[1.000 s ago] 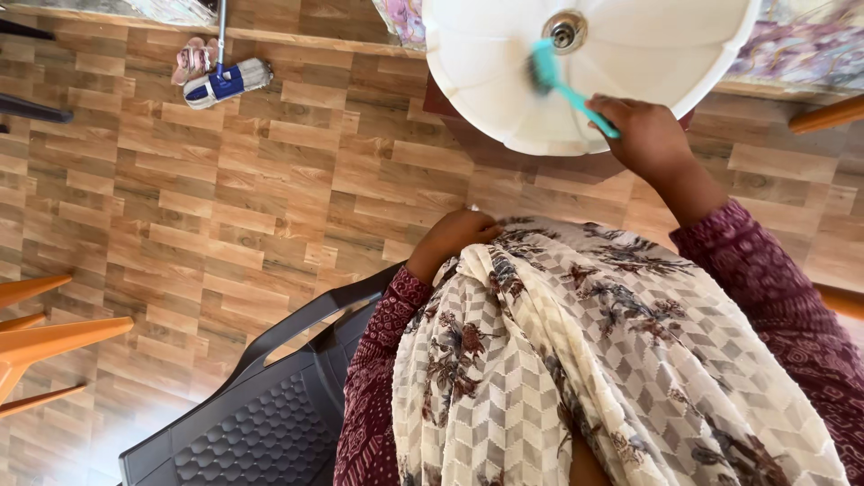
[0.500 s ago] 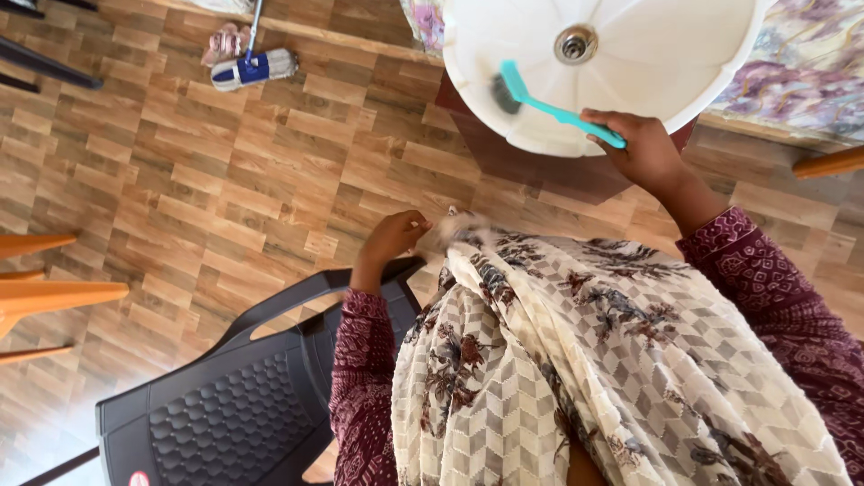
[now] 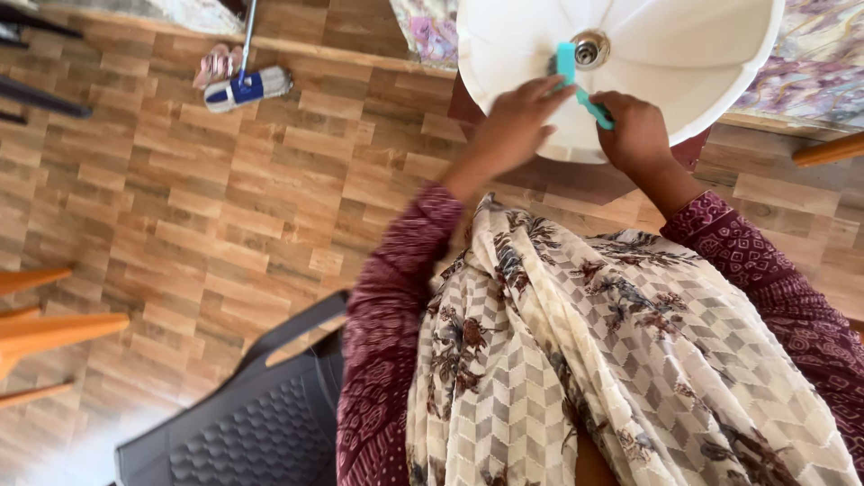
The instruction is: The person scrubs the inside surface and drain of a white sink using a blue brush.
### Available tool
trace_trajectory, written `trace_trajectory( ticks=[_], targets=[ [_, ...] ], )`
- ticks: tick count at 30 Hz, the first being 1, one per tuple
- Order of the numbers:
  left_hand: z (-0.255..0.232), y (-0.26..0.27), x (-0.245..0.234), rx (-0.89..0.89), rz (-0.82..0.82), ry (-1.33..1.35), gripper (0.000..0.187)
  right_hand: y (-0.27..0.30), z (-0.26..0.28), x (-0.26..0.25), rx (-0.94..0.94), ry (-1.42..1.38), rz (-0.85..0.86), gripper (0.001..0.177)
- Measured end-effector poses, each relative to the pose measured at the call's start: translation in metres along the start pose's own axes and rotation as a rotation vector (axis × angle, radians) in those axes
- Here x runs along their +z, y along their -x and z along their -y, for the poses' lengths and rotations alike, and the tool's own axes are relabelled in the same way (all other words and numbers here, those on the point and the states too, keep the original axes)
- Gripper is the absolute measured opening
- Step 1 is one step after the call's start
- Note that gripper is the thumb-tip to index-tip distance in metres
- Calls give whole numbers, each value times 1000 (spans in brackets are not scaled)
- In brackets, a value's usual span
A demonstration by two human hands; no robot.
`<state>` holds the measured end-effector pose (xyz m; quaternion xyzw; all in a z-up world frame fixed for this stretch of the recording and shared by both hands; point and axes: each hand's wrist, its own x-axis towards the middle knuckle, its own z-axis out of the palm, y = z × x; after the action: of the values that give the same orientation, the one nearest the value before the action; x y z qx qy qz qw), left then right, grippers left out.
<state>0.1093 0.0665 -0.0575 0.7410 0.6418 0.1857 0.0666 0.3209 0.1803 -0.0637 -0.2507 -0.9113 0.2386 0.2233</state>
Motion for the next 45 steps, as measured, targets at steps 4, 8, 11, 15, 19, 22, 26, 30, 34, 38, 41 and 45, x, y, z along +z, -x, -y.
trace_trajectory(
  ticks=[4, 8, 11, 15, 19, 22, 26, 30, 34, 38, 41, 45],
  targets=[
    [-45, -12, 52, -66, -138, -11, 78, 13, 8, 19, -53, -77, -40, 23],
    [-41, 10, 68, -82, -67, 131, 92, 15, 19, 19, 115, -93, -68, 21],
    [-36, 12, 72, 15, -46, 142, 90, 19, 30, 12, 195, -267, -122, 22],
    [-37, 27, 62, 29, -194, 267, 91, 25, 43, 8, 320, -343, -104, 23],
    [-11, 21, 61, 48, -159, 304, 82, 22, 57, 15, 253, -23, -141, 29],
    [5, 22, 56, 121, -115, 328, 73, 20, 78, 8, 220, -96, -133, 29],
    [24, -6, 59, 212, 18, 355, 52, 15, 81, 0, 381, -82, -21, 30],
    [40, -29, 51, 142, 168, 401, 41, -11, 62, 25, 218, 8, -127, 33],
    [44, -26, 12, 202, 93, 408, 32, -19, 74, 17, 277, 0, -51, 26],
    [23, -17, -33, 274, 269, 422, 30, -7, 98, -29, 214, 48, 117, 22],
    [18, -34, -33, -91, 686, 558, 34, -19, 89, -42, 208, 62, 243, 20],
    [42, -60, 16, 215, 276, 618, 30, -53, 62, -28, 247, 260, 301, 28]
  ],
)
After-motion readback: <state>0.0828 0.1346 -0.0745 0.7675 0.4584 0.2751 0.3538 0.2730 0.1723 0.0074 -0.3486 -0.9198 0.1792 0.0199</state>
